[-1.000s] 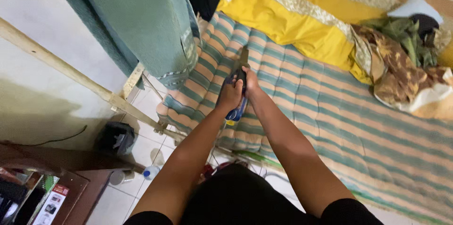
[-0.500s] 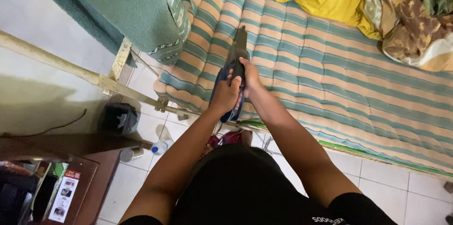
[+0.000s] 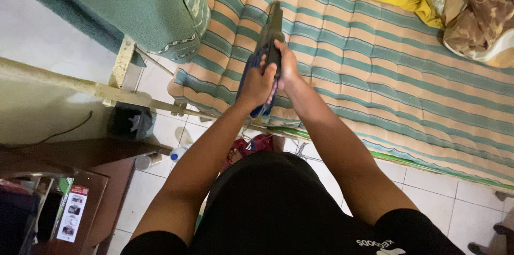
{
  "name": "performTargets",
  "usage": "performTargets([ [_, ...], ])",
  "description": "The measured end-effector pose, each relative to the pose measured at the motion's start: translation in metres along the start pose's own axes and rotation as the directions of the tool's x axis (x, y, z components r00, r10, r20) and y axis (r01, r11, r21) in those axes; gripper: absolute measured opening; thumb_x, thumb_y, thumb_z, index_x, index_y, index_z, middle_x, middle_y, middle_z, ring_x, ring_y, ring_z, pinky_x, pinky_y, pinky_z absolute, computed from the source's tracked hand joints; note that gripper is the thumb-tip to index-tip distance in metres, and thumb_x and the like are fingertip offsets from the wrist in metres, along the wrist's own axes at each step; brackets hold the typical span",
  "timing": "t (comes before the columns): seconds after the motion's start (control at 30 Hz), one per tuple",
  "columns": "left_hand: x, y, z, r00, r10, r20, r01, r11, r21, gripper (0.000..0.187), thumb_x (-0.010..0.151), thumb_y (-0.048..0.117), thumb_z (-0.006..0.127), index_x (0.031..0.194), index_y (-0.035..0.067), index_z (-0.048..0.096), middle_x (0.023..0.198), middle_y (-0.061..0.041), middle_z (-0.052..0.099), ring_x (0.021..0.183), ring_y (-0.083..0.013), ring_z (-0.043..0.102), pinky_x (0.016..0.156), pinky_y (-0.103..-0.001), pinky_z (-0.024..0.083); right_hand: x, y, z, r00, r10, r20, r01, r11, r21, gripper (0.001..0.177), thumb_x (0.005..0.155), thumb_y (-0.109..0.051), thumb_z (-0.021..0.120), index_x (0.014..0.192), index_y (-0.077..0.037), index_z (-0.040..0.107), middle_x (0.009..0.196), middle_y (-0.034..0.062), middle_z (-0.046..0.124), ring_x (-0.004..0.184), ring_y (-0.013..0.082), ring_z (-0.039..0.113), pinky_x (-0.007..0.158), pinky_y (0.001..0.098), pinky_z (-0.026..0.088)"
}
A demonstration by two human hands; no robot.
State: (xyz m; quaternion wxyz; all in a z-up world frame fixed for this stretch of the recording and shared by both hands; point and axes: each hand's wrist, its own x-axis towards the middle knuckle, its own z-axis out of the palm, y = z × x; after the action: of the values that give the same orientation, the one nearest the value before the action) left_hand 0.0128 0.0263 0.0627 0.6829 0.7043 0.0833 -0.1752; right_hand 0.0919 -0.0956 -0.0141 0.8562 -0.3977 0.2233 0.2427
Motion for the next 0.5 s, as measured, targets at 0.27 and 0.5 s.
performTargets([
  [0.27,0.085,0.008,0.011,0.947,0.291,-0.138,-0.278,0.955,0.101,0.051,0.098,0.042,0.05,0.072,0.0,0.063,0.053,-0.012,0.06,0.045,-0.0248,0.063,0.045,-0.042,0.049,0.071,-0.05,-0.004,0.999,-0.016,0.033,0.016,1.0,-0.017,0.039,0.097,-0.043,0.054,0.097,-0.004,0.059,0.077,0.0109,0.064,0.063,0.0234,0.062,0.057,0.0366,0.056],
  [0.5,0.126,0.01,0.004,0.946,0.27,-0.179,-0.208,0.93,0.302,0.058,0.1,0.048,0.044,0.081,0.0,0.069,0.059,-0.018,0.065,0.06,-0.0306,0.071,0.058,-0.043,0.051,0.112,-0.067,-0.003,0.989,-0.076,0.125,0.068,0.996,0.06,0.03,0.096,-0.036,0.058,0.098,-0.006,0.056,0.078,0.013,0.065,0.067,0.0259,0.062,0.062,0.0394,0.056],
])
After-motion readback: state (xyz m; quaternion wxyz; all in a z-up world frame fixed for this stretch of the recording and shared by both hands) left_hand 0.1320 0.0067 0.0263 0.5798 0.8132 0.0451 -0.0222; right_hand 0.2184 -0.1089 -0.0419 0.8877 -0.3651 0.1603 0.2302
